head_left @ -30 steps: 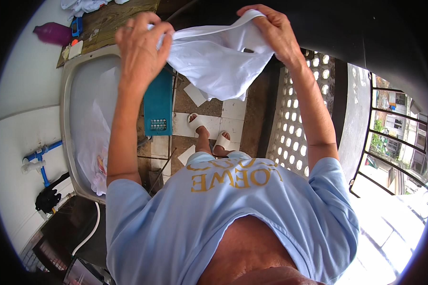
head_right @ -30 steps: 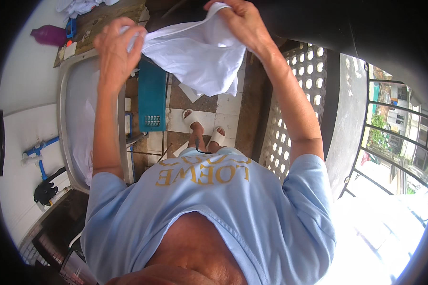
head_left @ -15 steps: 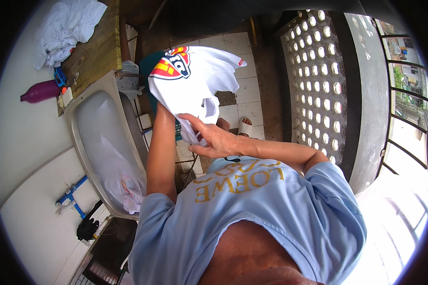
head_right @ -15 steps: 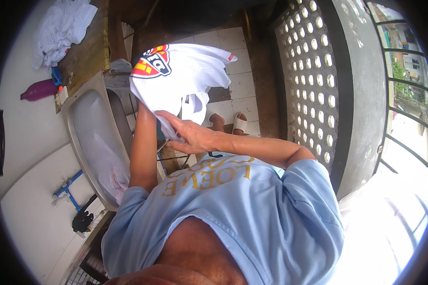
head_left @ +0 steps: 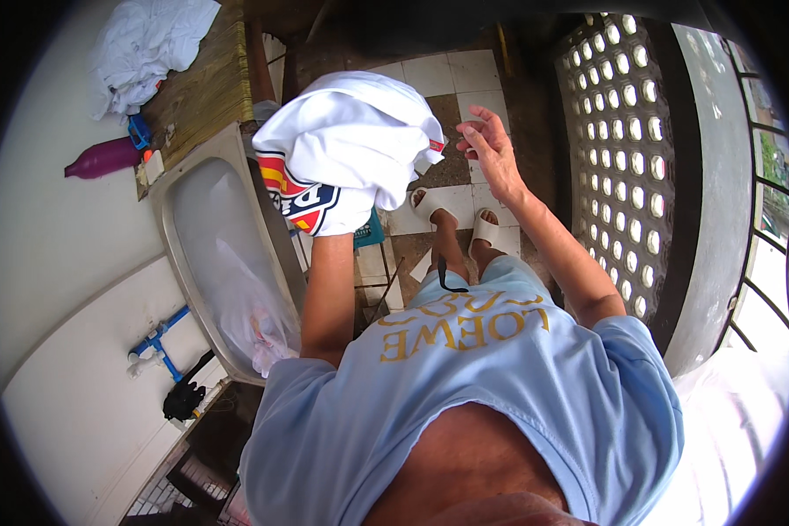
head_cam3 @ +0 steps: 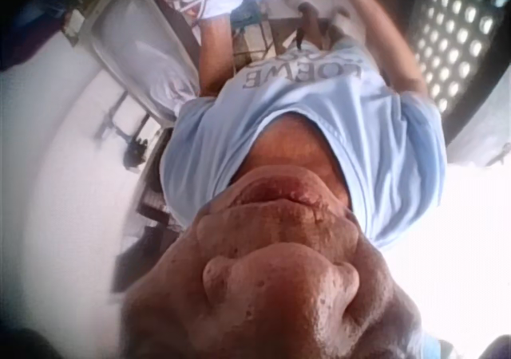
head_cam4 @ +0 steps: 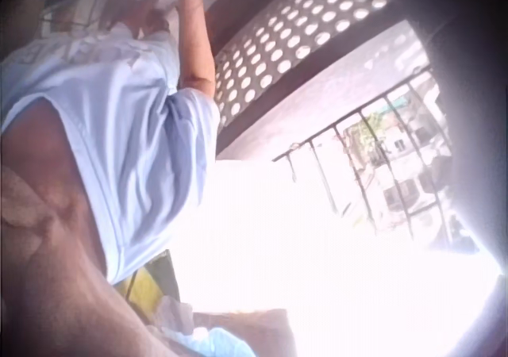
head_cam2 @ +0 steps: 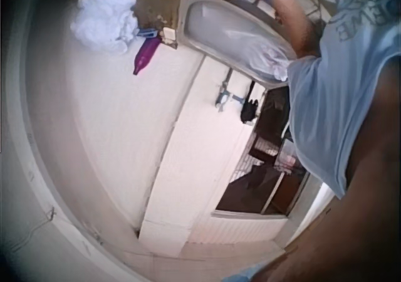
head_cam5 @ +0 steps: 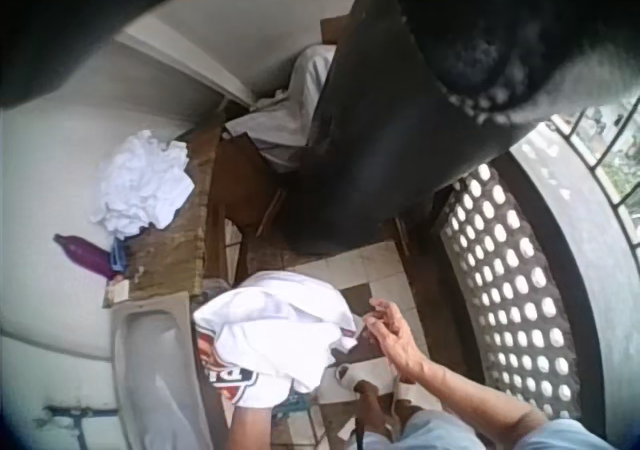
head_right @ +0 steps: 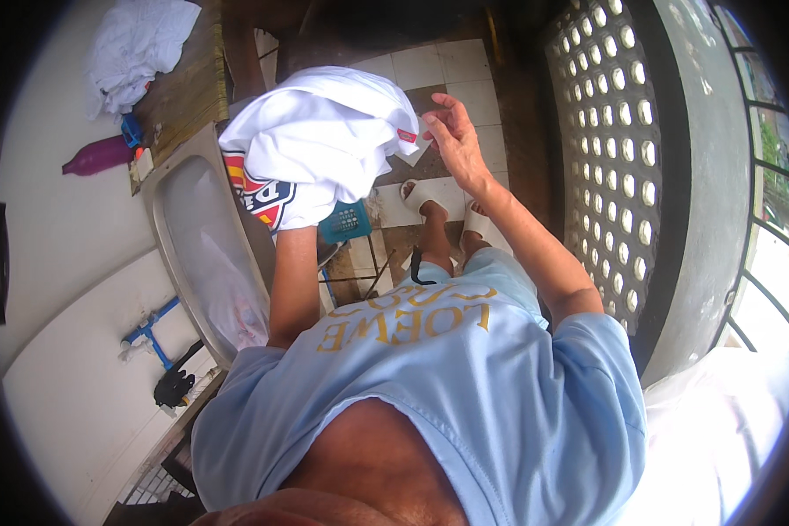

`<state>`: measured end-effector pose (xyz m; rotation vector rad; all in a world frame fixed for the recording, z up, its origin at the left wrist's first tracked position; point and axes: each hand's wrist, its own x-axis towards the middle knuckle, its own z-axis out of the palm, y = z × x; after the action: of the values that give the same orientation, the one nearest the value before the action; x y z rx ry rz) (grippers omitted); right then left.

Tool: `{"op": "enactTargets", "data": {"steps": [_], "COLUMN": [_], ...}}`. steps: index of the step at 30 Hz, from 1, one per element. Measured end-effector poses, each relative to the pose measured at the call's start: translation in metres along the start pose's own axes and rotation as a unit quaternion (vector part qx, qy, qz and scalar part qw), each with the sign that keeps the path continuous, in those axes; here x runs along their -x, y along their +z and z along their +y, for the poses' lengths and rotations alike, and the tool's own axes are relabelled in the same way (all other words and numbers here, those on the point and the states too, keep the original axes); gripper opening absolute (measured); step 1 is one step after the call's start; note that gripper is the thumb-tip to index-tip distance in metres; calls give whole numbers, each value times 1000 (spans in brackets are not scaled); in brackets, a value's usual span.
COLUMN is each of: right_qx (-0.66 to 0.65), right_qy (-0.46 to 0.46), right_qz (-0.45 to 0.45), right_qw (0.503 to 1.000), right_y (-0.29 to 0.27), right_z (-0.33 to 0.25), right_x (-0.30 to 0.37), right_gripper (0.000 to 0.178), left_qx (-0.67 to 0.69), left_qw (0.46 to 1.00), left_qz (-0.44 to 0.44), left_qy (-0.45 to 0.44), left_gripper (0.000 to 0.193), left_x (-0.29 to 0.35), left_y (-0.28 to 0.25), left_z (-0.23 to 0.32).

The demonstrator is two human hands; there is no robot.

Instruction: The person washes white shirts by hand in a sink filled with soapy water, wrings one shirt out, applies liquid from a purple bottle to stains, and repeats the process for multiple shirts.

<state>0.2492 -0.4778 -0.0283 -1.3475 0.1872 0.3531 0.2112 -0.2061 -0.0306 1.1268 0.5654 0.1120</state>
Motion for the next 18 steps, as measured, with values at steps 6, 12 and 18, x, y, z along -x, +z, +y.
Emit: {"op": "enactTargets", "data": {"steps": [6,12,18], "right_qx": [15,116,-66], "right_qy": [13,-9,48], "right_qz": [-8,-33,38], "right_qw": [1000,993,996], "right_y": [-5,7,28], "right_z": [14,33,48], "right_x": [-11,-24,-59], "right_gripper": [39,46,84], "left_qx": [1,-2,-2], "left_qw": [1000,1000,1000], "left_qz": [2,8,20], "left_qy": [3,4,11], "left_gripper": [21,21,22], "left_x": [-9,2,4], "left_y": [2,-4,-8], "left_z": [5,19,31]}}
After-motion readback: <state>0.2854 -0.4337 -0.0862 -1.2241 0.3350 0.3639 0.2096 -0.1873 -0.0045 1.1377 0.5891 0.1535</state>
